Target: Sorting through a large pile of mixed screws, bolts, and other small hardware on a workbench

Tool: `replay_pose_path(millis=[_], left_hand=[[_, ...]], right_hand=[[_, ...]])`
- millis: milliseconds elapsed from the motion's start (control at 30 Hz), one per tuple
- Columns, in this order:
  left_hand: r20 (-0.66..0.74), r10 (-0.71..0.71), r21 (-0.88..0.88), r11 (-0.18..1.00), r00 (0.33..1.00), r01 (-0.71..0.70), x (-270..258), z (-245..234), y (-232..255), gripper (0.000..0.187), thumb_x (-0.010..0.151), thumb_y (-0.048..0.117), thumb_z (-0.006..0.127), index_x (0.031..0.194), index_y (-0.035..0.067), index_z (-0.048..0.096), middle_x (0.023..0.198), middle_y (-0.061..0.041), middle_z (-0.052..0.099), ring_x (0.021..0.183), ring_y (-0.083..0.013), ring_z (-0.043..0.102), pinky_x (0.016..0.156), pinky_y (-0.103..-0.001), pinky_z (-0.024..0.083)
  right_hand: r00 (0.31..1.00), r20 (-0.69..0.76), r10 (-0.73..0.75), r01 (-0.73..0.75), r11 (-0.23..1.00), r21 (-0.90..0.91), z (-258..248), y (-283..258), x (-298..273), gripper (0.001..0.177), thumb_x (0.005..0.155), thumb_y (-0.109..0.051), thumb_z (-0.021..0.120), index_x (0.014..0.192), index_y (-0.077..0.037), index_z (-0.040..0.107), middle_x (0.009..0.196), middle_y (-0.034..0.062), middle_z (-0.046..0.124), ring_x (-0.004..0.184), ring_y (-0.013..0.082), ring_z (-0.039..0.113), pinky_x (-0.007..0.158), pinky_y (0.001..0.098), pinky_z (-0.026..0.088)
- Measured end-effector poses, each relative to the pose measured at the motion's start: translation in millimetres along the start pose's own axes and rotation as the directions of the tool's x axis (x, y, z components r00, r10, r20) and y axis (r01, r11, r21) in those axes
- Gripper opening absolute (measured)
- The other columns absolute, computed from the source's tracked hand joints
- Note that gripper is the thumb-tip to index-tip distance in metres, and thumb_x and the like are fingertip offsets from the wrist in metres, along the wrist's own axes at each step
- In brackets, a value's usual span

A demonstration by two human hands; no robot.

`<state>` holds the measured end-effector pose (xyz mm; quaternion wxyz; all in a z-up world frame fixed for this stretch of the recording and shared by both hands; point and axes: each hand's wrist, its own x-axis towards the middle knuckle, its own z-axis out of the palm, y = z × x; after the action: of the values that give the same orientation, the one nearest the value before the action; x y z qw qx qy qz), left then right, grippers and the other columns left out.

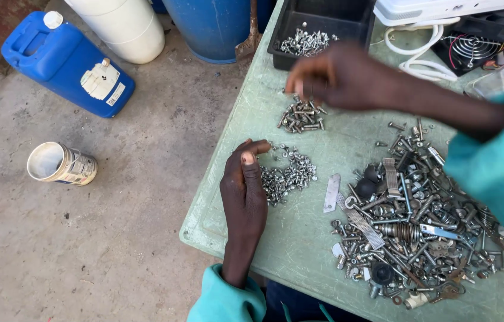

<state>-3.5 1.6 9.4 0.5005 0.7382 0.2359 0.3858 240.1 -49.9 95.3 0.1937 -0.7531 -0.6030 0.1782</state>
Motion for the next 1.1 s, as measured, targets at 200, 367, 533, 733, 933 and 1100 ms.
replay_pose_path(millis=[200, 367, 533, 733, 933, 1100], left_hand=[[-0.004, 0.007, -0.028, 1.0, 1.0, -0.007, 9, -9, -1, 0.043, 0.114, 0.028, 0.028, 0.124, 0.004, 0.062, 0.127, -0.025, 0.064, 0.134, -0.0499, 0.051, 0.117, -0.06, 0.034], [0.17, 0.064, 0.012, 0.998, 0.983, -0.067, 22, -4, -15, 0.05, 0.113, 0.035, 0.027, 0.125, 0.003, 0.064, 0.123, -0.026, 0.066, 0.131, -0.053, 0.053, 0.116, -0.061, 0.035], [0.276, 0.048, -0.149, 0.989, 0.96, -0.007, 13, -10, -9, 0.055, 0.112, 0.041, 0.025, 0.131, 0.008, 0.065, 0.124, -0.023, 0.069, 0.13, -0.0487, 0.057, 0.111, -0.059, 0.043], [0.139, 0.062, -0.192, 0.981, 0.988, -0.034, 19, -28, 5, 0.066, 0.112, 0.051, 0.016, 0.138, 0.007, 0.057, 0.139, -0.026, 0.06, 0.14, -0.0521, 0.047, 0.114, -0.067, 0.037], [0.132, 0.025, -0.043, 0.999, 0.991, -0.019, 27, -39, -15, 0.07, 0.111, 0.051, 0.017, 0.139, -0.003, 0.052, 0.138, -0.034, 0.055, 0.137, -0.0568, 0.046, 0.116, -0.066, 0.033], [0.29, 0.067, -0.101, 0.994, 0.955, -0.039, 13, -30, -3, 0.059, 0.112, 0.043, 0.024, 0.146, 0.0, 0.045, 0.141, -0.031, 0.054, 0.138, -0.0534, 0.048, 0.115, -0.061, 0.039]], right_hand=[[0.971, 0.232, 0.052, -0.042, 0.998, -0.049, 60, -20, -44, 0.023, 0.094, -0.012, 0.055, 0.114, -0.005, 0.065, 0.105, 0.0186, 0.065, 0.087, 0.0417, 0.072, 0.077, 0.0554, 0.058], [0.976, 0.217, 0.011, -0.023, 0.998, 0.053, 77, -25, -49, 0.029, 0.093, -0.01, 0.057, 0.12, 0.0, 0.058, 0.11, 0.0224, 0.056, 0.092, 0.0497, 0.068, 0.074, 0.0577, 0.056], [0.967, 0.25, -0.054, -0.003, 0.975, 0.221, 54, -36, -58, 0.033, 0.094, -0.007, 0.054, 0.125, 0.0, 0.063, 0.112, 0.0246, 0.063, 0.105, 0.0437, 0.07, 0.087, 0.0507, 0.059], [0.964, 0.265, 0.019, -0.054, 0.991, 0.125, 47, -45, -78, 0.053, 0.09, -0.021, 0.067, 0.135, 0.0, 0.05, 0.123, 0.0303, 0.055, 0.111, 0.0524, 0.065, 0.084, 0.0523, 0.064], [0.979, 0.175, -0.104, 0.102, 0.995, 0.019, 59, -40, -56, 0.051, 0.095, -0.02, 0.058, 0.139, 0.004, 0.05, 0.126, 0.0303, 0.055, 0.116, 0.0566, 0.058, 0.094, 0.0632, 0.05], [0.963, 0.134, -0.235, 0.238, 0.971, -0.005, 87, -22, -32, 0.046, 0.101, -0.016, 0.051, 0.142, 0.005, 0.053, 0.125, 0.0251, 0.055, 0.126, 0.0447, 0.052, 0.114, 0.0592, 0.035]])
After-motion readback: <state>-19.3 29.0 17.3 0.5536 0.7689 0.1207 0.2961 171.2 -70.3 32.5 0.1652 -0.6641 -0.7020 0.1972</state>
